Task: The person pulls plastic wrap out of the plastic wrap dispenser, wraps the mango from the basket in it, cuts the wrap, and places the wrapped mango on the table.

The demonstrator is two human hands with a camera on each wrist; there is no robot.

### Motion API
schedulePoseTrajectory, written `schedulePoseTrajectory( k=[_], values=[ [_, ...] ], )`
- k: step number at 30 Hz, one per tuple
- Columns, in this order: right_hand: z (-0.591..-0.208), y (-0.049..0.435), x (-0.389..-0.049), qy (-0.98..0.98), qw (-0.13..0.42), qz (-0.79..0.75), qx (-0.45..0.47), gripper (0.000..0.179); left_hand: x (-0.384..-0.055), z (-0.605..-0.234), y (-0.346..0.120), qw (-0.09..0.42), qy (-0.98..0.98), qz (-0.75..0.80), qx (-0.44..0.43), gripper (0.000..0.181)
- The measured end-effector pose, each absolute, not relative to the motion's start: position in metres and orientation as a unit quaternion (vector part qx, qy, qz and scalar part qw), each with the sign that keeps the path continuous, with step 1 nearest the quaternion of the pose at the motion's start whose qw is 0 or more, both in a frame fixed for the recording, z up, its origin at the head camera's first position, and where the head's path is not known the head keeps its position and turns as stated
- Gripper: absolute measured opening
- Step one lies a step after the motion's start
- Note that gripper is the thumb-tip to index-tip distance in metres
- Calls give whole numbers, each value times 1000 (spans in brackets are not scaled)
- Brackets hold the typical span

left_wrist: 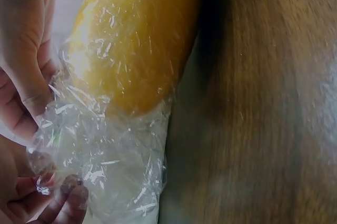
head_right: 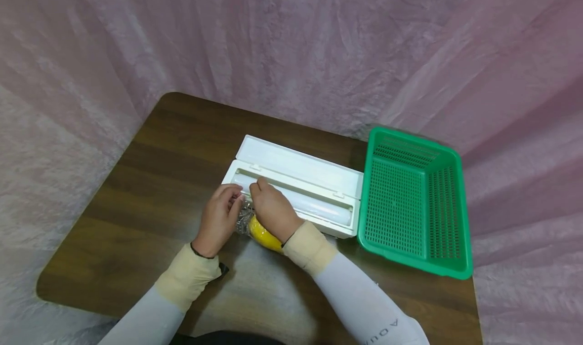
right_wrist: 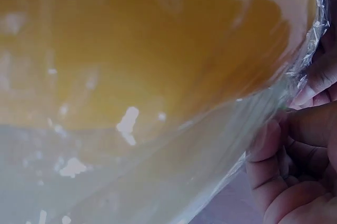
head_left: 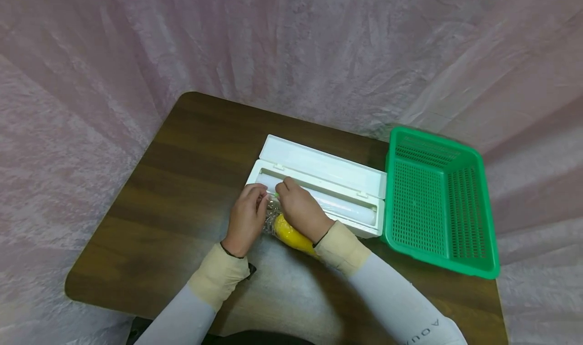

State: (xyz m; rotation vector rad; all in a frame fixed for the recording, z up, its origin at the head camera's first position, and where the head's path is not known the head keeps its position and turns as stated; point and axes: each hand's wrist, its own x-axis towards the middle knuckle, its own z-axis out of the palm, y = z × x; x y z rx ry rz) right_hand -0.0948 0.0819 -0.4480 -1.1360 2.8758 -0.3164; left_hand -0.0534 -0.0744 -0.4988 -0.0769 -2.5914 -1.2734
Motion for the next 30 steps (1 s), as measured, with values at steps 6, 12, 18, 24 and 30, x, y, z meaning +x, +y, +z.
schedulePoseTrajectory(
  k=[6,12,18,24,30],
  values=[
    [-451,87,-93,925,4,-101,-367,16,-53,-501,-72,139,-895,-422,-32,10],
    [-454,92,-88,926,-8,-104,-363,15,-53,-503,-70,141,-900,-413,-28,11],
    [-455,93,-89,926,-12,-114,-361,15,-54,-502,-69,149,-897,-417,-20,11],
    [-455,97,-95,927,-7,-112,-358,14,-56,-504,-72,154,-889,-431,-16,11],
    [-453,102,-97,928,6,-114,-354,15,-57,-505,-73,151,-884,-442,-10,11]
  ],
)
